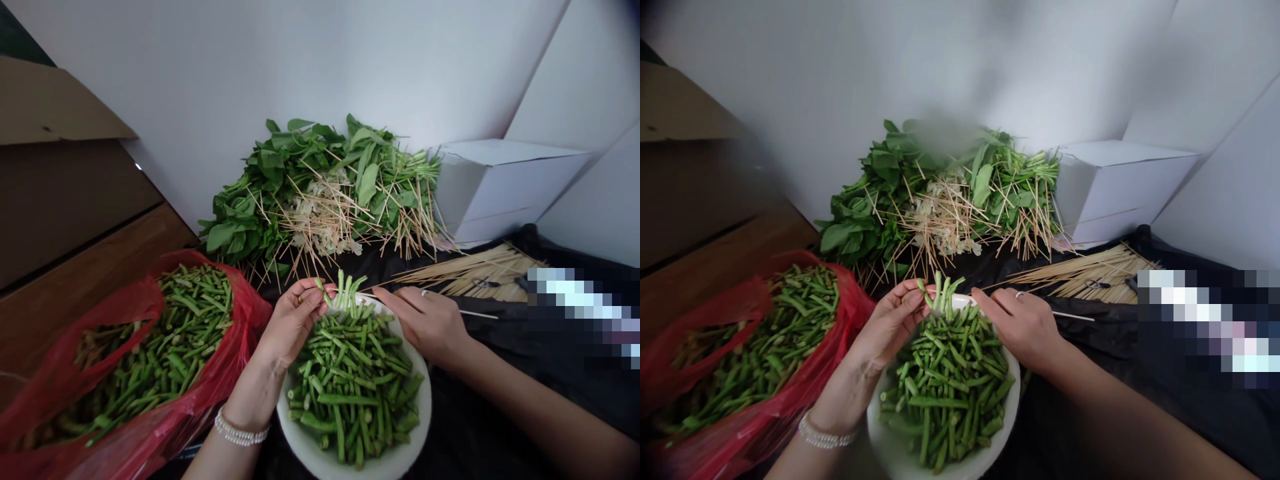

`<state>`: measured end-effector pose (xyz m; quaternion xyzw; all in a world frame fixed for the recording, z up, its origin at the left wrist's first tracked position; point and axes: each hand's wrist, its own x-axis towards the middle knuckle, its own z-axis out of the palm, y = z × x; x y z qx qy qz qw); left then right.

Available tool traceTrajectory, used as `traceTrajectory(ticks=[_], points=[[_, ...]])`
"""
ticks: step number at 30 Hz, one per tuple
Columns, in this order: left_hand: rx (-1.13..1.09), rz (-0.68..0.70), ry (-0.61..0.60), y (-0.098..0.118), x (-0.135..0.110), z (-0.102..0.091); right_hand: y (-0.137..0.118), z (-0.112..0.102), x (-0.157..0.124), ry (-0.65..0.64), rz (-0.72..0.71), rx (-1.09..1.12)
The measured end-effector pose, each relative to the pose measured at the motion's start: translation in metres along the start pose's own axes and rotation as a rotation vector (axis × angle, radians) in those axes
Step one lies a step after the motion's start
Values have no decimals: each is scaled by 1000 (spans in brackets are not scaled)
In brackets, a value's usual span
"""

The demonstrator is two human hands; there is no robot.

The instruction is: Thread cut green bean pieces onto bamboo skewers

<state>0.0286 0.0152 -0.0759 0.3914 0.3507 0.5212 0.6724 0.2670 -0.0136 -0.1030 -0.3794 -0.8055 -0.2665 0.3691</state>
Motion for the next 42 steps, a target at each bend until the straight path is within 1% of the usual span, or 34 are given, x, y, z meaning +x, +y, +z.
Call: traceTrajectory(ticks=[6,15,22,28,31,34,37,42], points=[[36,-11,46,1,0,0,-1,-1,2,-33,-11,-12],[64,-8,35,-1,0,1,-1,1,1,-33,-31,-9],[157,45,50,-2,-1,4,-2,3,-1,-61,-12,24],[133,68,103,-3,0,4,-2,2,0,-51,1,32],[148,56,127,-4,-1,2,-3,1,0,-43,-10,46],[166,20,114,-3,-2,3,-3,1,0,-52,-32,73],[152,-19,67,-2,-3,4,-3,1,0,-61,-41,98],[144,-47,40,-2,-3,3,-4,1,-1,-86,-46,136]])
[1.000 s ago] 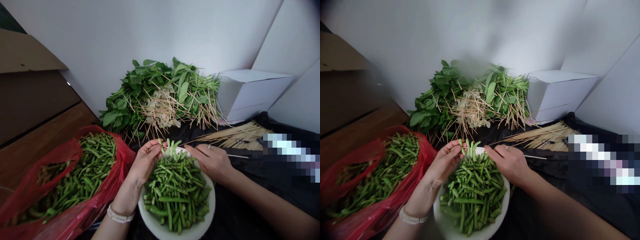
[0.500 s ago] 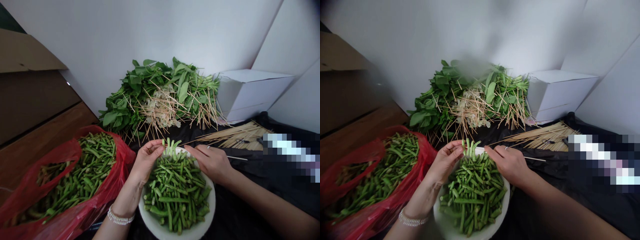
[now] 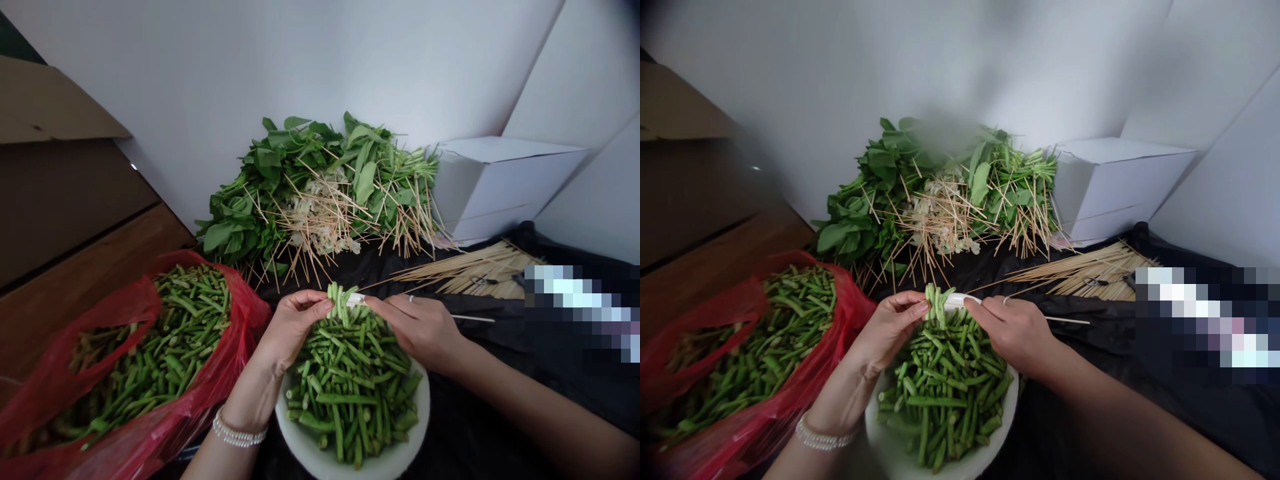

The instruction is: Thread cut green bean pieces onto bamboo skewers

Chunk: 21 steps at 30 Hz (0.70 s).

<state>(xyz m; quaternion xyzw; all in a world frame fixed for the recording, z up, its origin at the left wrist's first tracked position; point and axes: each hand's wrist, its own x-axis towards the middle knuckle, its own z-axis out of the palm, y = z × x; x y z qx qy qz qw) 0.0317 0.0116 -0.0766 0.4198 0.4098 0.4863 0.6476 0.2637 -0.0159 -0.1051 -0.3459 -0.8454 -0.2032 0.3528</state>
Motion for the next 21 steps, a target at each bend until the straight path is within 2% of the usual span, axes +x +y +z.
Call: traceTrajectory(ticks=[5,9,12,16,19,21], points=[[54,-22,-10,-2,-1,0,-4,0,1,-16,13,21],[132,-68,-99,-3,-2,4,-10,-2,7,-1,-28,33],[218,9,-136,0,-3,4,-8,-4,9,15,-15,18],[654,194,-231,10,-4,-5,0,-5,7,31,71,5],[1021,291,-368,16,-6,-15,2,-4,6,30,69,3],[1152,325,-446,19,-7,-19,1,-3,5,23,56,6]])
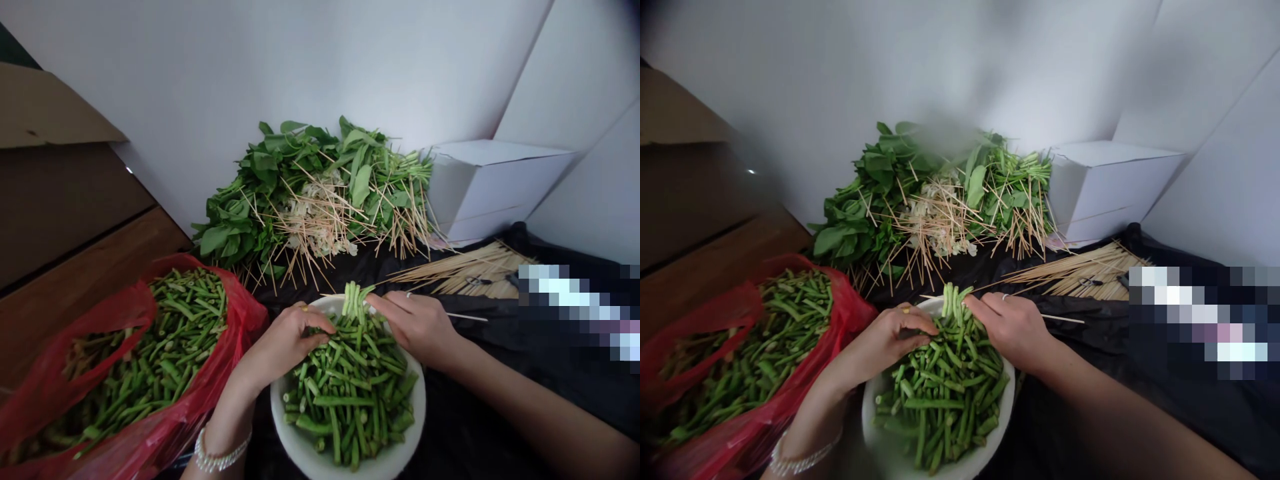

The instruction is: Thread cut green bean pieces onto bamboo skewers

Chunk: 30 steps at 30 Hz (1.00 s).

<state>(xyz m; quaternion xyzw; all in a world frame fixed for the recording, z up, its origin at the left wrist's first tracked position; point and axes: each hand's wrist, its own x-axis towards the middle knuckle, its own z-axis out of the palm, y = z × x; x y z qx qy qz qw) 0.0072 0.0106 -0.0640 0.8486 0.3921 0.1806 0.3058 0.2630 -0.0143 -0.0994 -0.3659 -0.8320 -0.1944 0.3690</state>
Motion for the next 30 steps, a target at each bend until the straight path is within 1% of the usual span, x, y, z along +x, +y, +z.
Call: traceTrajectory(ticks=[3,6,11,14,16,19,22,24,26,30], points=[[68,37,-60,0,-3,-2,-1,1,0,-21,0,6],[91,29,-57,0,-4,-1,-1,2,-1,-19,1,-1],[117,39,19,4,-1,7,0,2,-1,-22,0,3],[91,-37,144,5,1,8,0,2,-1,-13,13,5],[26,-119,241,3,3,8,1,2,-1,-4,25,13],[-106,-182,364,-5,7,7,2,3,-2,5,29,14],[-246,-240,444,-13,12,7,4,5,-3,-13,33,-6],[-391,-292,460,-14,13,8,6,6,-3,-43,36,-29],[-518,-329,443,-14,14,10,6,7,-3,-61,35,-49],[-679,-393,411,-8,14,13,8,8,-3,-52,28,-54]])
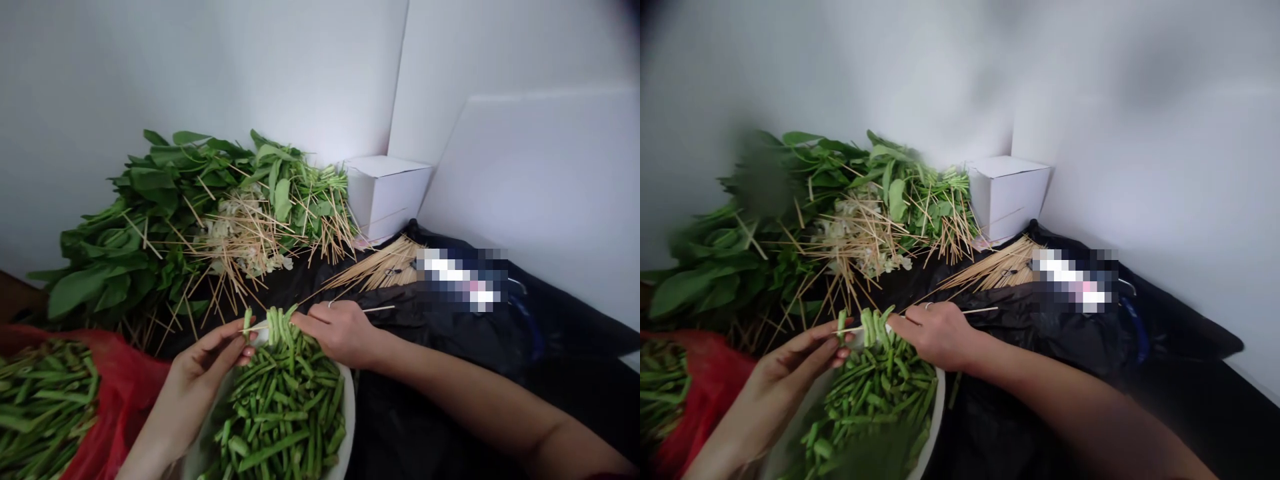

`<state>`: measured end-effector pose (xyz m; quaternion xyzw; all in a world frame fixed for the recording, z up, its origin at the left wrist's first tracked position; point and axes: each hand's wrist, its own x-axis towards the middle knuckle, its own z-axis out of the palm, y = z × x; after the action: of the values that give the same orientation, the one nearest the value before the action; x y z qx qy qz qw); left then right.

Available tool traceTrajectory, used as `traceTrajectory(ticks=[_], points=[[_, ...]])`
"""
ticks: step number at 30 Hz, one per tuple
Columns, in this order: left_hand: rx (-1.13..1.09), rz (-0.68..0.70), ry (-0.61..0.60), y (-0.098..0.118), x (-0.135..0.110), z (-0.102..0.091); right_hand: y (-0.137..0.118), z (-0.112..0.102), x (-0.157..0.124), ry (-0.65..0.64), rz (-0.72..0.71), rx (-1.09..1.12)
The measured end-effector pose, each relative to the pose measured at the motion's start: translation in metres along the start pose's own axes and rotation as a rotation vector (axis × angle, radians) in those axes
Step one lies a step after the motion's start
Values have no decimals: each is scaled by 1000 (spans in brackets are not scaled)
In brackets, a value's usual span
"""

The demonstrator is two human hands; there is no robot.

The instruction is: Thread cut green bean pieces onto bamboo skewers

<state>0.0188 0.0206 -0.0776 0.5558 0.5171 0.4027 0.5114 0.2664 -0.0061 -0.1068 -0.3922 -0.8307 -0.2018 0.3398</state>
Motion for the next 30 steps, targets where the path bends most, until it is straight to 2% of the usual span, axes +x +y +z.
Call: traceTrajectory(ticks=[3,9,13,18,25,30], points=[[-49,-30,32,2,0,3,1,-1,0,-11,3,-5],[-1,18,145,-2,5,-2,0,-2,0,-12,3,-19],[-127,11,202,-2,7,-3,1,-2,1,8,58,-36],[-336,-43,180,4,5,4,1,-2,1,56,89,28],[-348,-5,88,10,-5,7,-4,-6,-1,50,53,82],[-394,-5,88,11,-6,5,-6,-4,-2,51,22,42]])
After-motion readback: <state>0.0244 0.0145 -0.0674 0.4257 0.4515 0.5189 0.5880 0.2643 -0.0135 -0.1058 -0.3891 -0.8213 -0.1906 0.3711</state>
